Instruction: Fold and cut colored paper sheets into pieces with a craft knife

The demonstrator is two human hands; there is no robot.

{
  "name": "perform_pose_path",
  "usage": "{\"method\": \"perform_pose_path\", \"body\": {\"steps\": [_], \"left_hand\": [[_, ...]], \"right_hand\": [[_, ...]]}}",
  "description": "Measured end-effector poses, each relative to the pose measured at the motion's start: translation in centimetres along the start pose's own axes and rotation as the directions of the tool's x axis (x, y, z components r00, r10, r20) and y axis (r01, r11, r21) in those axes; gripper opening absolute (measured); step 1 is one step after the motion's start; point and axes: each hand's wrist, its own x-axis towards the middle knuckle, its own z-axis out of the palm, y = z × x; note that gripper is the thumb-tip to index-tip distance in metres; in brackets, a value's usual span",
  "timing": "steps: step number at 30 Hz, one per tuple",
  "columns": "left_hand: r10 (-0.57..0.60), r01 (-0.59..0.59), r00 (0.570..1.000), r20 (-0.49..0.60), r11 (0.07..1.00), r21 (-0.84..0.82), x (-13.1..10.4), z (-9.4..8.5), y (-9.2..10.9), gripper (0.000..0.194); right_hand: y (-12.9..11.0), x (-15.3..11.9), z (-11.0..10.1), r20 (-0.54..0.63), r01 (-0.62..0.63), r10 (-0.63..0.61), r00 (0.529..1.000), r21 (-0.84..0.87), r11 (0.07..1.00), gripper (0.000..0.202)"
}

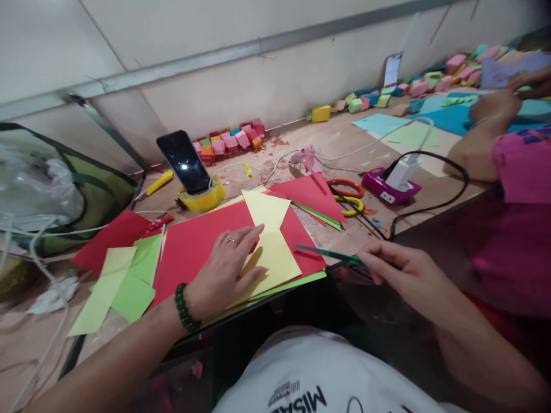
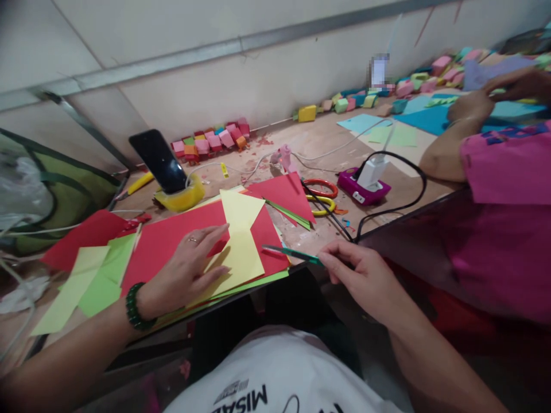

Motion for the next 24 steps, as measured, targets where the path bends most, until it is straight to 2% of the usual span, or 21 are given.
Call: {"method": "perform_pose_path", "body": {"steps": [2,4,7,12,14,18,20,24], "left_hand": [[-0.074,0.073,0.995,0.072,0.997,0.016,0.3,-0.1,0.0,0.073],[-0.145,0.141,0.982,0.123,0.989,0.042,0.6,-0.2,0.1,0.080],[-0.189,0.180,0.973,0.130,0.980,0.081,0.8,-0.3,0.3,0.071],[-0.231,0.227,0.966,0.116,0.973,0.053,0.6,0.1,0.4,0.057],[-0.211,0.208,0.971,0.113,0.977,0.035,0.5,0.4,0.3,0.051],[-0.071,0.073,0.995,0.064,0.997,-0.029,0.1,0.8,-0.1,0.031],[-0.016,0.018,0.999,0.037,0.998,-0.057,0.0,0.9,-0.2,0.028],[0.008,-0.007,1.000,0.023,0.999,-0.045,-0.2,0.9,-0.3,0.025]], "right_hand": [[0.0,0.0,-0.1,-0.079,0.019,-0.020,0.997,-0.019,1.000,0.036],[0.0,-0.1,0.1,-0.084,0.053,-0.056,0.995,-0.035,0.998,0.035],[0.3,-0.2,0.8,-0.049,0.092,-0.094,0.994,-0.046,0.995,0.032],[0.9,0.1,1.7,-0.048,0.069,-0.071,0.996,-0.038,0.997,0.032],[1.0,0.2,2.0,-0.034,0.054,-0.054,0.998,-0.018,0.998,0.033],[0.8,0.3,2.5,-0.006,0.041,-0.041,0.999,0.003,0.999,0.035],[0.5,0.2,2.6,0.022,0.027,-0.027,0.999,0.011,1.000,0.037],[0.3,0.1,2.4,0.147,-0.025,0.016,0.989,0.060,0.998,0.040]]}}
